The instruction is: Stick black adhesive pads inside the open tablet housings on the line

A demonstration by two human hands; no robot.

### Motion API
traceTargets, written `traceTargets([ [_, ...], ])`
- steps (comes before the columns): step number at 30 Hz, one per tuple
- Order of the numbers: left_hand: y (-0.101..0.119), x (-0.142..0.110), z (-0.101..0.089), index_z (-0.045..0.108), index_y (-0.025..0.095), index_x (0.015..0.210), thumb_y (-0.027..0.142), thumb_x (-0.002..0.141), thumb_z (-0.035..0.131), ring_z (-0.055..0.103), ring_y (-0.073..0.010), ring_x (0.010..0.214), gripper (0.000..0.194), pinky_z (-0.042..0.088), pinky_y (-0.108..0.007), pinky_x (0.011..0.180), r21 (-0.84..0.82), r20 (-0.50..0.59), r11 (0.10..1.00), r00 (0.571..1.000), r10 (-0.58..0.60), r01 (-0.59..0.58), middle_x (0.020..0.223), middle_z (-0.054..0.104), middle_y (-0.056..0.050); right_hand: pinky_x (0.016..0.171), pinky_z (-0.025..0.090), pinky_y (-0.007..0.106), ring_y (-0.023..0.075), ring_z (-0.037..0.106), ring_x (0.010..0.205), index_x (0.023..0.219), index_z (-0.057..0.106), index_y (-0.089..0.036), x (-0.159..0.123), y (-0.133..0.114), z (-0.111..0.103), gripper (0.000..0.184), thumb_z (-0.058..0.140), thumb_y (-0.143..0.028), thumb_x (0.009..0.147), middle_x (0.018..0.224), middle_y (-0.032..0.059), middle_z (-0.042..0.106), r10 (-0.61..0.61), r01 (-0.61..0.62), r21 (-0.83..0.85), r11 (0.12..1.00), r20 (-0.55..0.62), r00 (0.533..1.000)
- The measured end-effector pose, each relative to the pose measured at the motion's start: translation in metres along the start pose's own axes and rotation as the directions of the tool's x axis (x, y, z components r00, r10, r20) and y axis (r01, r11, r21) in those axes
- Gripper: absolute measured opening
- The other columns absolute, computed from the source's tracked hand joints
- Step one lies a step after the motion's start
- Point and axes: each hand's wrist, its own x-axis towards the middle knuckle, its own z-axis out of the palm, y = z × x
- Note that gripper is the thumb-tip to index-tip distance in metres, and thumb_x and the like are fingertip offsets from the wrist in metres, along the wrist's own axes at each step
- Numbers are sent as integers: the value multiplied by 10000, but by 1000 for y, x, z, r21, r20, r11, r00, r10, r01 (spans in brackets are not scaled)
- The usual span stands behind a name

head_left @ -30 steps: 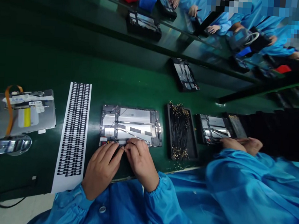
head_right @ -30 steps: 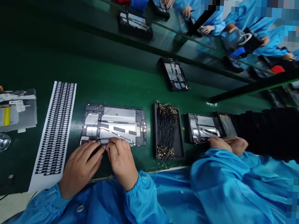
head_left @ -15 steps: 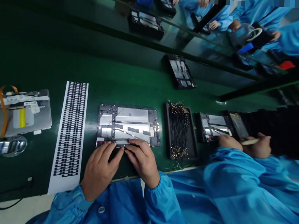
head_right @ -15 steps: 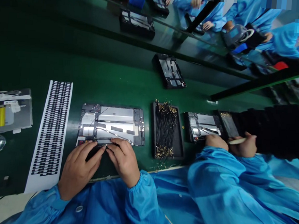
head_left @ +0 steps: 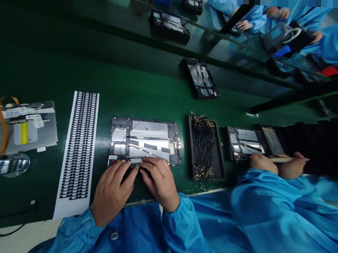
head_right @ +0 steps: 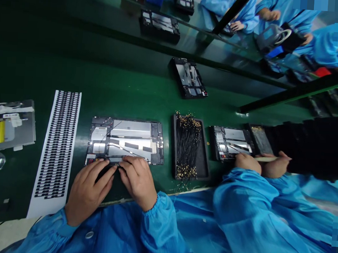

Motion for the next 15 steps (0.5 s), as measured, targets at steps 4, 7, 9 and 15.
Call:
traceTargets([
  [4, 0, 1, 1, 614, 156, 1246, 145, 875, 651, 585, -287, 1177, 373, 481, -437, 991, 0, -17, 1000, 1000, -9, 9, 1239, 648, -122, 884, 520, 388, 221, 615, 1045, 1082, 633, -191, 1, -1, 0, 148, 605, -127, 952, 1121, 101, 682, 3, -3, 4, 1000, -12, 1000],
  [7, 0, 0, 1, 615, 167, 1244, 148, 877, 648, 587, -281, 1181, 369, 476, -429, 998, 7, -15, 1000, 1000, -12, 12, 1242, 651, -115, 885, 522, 387, 217, 616, 1038, 1079, 637, -186, 1, -1, 0, 149, 604, -117, 951, 1120, 104, 686, 2, -2, 9, 1000, -22, 1000],
  [9, 0, 0, 2, 617, 174, 1241, 152, 880, 645, 591, -277, 1177, 363, 473, -425, 1000, 10, -14, 1000, 1000, -17, 17, 1240, 654, -111, 886, 524, 392, 218, 616, 1040, 1088, 639, -187, -1, -1, 0, 155, 597, -119, 955, 1127, 107, 687, -3, 3, -1, 1000, -21, 1000],
  [15, 0, -1, 2, 620, 171, 1243, 158, 880, 644, 592, -277, 1179, 363, 474, -424, 1000, 7, -7, 1000, 1000, -14, 14, 1242, 655, -115, 887, 540, 410, 227, 624, 1061, 1138, 647, -200, -4, -2, 2, 199, 566, -129, 969, 1159, 106, 693, -13, 12, -52, 999, -13, 1000],
])
